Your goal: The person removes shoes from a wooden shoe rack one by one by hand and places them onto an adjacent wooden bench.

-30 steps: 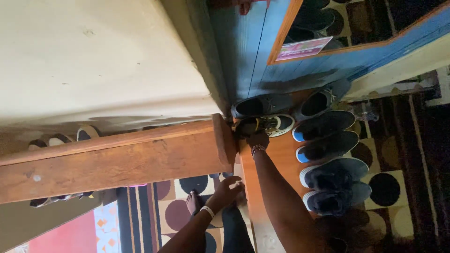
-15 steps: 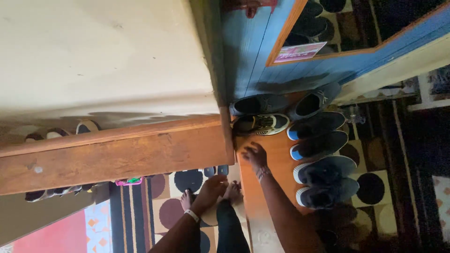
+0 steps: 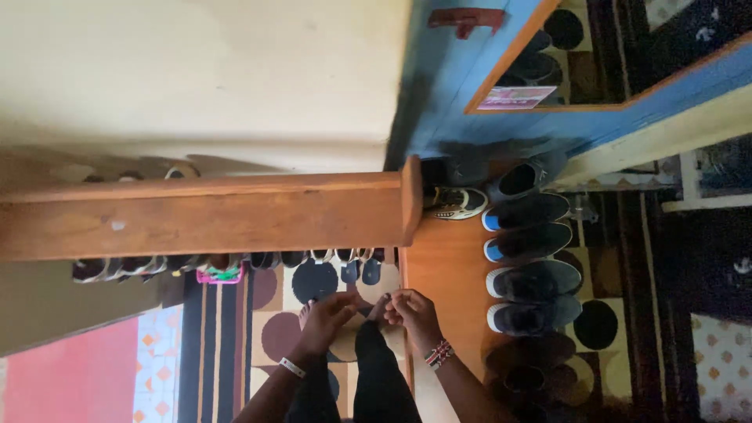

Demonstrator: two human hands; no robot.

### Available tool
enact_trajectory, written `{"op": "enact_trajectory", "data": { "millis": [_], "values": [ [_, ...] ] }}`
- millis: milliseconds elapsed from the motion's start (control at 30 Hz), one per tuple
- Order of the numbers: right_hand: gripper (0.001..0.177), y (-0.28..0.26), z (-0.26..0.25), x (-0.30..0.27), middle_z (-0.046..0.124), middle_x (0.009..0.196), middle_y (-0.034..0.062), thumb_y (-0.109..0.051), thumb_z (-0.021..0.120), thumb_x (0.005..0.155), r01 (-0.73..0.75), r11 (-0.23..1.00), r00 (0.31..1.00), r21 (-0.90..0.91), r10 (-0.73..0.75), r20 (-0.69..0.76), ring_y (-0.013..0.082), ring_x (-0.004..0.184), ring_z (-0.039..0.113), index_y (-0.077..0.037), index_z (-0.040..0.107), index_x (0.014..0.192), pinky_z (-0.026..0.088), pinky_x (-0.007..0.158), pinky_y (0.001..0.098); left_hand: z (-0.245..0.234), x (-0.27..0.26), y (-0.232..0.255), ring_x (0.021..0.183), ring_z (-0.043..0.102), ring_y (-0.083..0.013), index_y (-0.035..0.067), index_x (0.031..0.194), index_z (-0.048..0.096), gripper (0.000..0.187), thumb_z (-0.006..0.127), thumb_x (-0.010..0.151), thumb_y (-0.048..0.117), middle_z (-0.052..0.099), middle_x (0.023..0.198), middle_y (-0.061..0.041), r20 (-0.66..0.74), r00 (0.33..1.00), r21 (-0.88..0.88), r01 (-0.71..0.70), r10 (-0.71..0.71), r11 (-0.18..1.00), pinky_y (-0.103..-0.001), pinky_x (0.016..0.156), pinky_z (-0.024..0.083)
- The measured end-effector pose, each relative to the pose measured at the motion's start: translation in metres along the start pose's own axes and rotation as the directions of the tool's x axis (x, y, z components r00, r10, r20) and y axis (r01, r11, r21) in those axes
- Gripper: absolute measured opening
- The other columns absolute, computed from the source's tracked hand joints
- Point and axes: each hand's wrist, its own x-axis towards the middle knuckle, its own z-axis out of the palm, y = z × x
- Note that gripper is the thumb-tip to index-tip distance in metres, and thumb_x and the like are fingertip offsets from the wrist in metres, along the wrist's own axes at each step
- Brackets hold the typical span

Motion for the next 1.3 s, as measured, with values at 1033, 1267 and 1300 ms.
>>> {"op": "enact_trajectory", "data": {
  "millis": [1033, 1267, 1300],
  "values": [
    [0.025, 0.008, 0.302, -0.009, 0.074, 0.09, 0.0131, -0.017, 0.066, 0.097, 0.175, 0.95, 0.965, -0.259, -0.113, 0.238, 0.0186, 0.079, 0.074, 0.005, 0.067, 0.109, 0.061, 0.069, 0.0313, -0.278, -0.002, -0.066, 0.079, 0.065, -0.0117, 0.008, 0.106, 0.066, 0.016, 0.065, 0.093, 0.016, 0.068, 0.088, -0.001, -0.242, 0.97, -0.577, -0.16, 0.019, 0.801, -0.027, 0.067, 0.052],
    [0.025, 0.028, 0.333, -0.001, 0.075, 0.091, 0.0127, -0.018, 0.065, 0.097, 0.178, 0.945, 0.967, -0.275, -0.116, 0.228, 0.0175, 0.079, 0.074, 0.002, 0.068, 0.111, 0.061, 0.069, 0.0301, -0.344, 0.11, -0.085, 0.081, 0.058, -0.0144, 0.002, 0.104, 0.062, 0.017, 0.063, 0.106, 0.019, 0.06, 0.091, -0.003, -0.525, 0.845, -0.604, -0.456, 0.104, 0.653, -0.028, 0.069, 0.05],
    [0.025, 0.029, 0.335, -0.001, 0.075, 0.092, 0.0126, -0.019, 0.065, 0.098, 0.192, 0.938, 0.964, -0.29, -0.125, 0.234, 0.0174, 0.08, 0.074, 0.003, 0.068, 0.111, 0.061, 0.07, 0.03, -0.351, 0.119, -0.086, 0.083, 0.059, -0.0147, 0.002, 0.105, 0.062, 0.017, 0.062, 0.106, 0.019, 0.061, 0.093, -0.003, -0.535, 0.841, -0.604, -0.448, 0.082, 0.659, -0.029, 0.07, 0.05]
  ]
}}
